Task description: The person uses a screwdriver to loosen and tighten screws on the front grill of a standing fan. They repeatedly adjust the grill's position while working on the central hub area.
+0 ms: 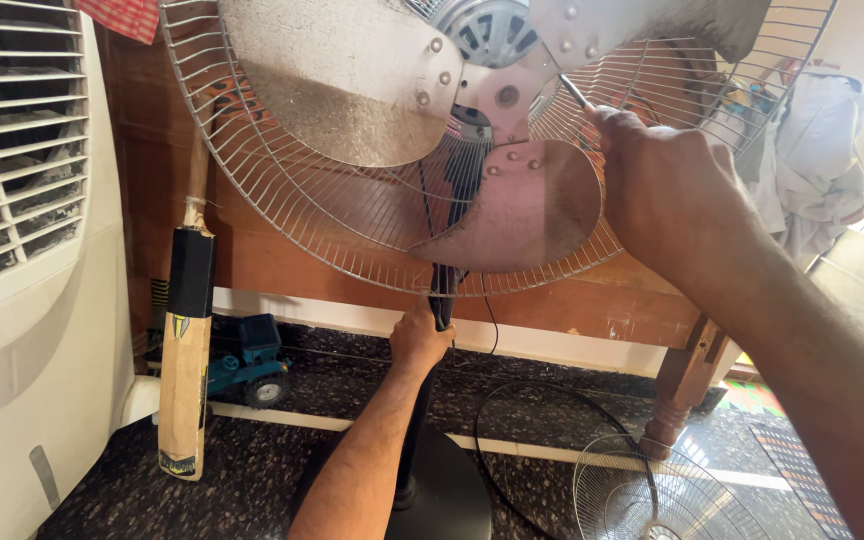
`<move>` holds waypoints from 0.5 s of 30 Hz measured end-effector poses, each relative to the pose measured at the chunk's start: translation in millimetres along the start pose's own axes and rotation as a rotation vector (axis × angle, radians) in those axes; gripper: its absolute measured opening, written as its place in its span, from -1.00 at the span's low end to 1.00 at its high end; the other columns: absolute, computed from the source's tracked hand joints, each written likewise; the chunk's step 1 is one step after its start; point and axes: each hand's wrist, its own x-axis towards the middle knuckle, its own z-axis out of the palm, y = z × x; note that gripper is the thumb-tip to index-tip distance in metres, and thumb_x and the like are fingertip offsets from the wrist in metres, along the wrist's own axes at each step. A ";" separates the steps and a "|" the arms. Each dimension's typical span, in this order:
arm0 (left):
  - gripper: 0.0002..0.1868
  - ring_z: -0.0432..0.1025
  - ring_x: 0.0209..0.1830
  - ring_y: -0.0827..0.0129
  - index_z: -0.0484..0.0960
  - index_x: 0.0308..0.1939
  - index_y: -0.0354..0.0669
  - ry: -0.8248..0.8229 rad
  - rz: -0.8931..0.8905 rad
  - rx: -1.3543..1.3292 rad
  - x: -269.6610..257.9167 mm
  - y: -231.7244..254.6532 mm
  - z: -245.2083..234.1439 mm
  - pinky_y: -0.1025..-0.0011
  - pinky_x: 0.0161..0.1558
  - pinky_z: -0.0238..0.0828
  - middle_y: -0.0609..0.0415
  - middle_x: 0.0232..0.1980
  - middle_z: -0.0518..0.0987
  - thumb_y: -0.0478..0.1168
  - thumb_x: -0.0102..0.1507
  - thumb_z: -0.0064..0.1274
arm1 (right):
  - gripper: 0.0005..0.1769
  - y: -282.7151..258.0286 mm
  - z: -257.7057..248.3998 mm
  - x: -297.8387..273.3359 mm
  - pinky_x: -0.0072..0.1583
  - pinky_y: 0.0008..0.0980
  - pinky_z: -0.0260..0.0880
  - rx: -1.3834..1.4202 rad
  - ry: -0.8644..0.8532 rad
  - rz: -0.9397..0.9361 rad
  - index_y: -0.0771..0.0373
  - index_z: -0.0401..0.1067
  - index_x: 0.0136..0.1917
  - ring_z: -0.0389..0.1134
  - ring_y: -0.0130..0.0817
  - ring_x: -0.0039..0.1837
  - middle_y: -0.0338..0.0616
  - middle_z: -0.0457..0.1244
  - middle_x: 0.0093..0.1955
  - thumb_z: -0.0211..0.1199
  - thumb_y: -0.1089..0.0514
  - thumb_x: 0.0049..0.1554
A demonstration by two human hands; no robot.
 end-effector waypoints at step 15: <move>-0.05 0.49 0.09 -0.06 0.30 0.32 -0.14 -0.028 0.071 0.036 -19.7 10.4 -29.2 0.03 0.06 0.45 -0.17 0.09 0.57 0.14 0.01 0.44 | -0.31 -22.6 20.4 -17.4 -0.26 -0.07 0.49 -0.050 0.098 0.019 0.36 0.20 0.56 0.45 0.08 -0.28 0.20 0.32 -0.09 0.12 0.30 0.16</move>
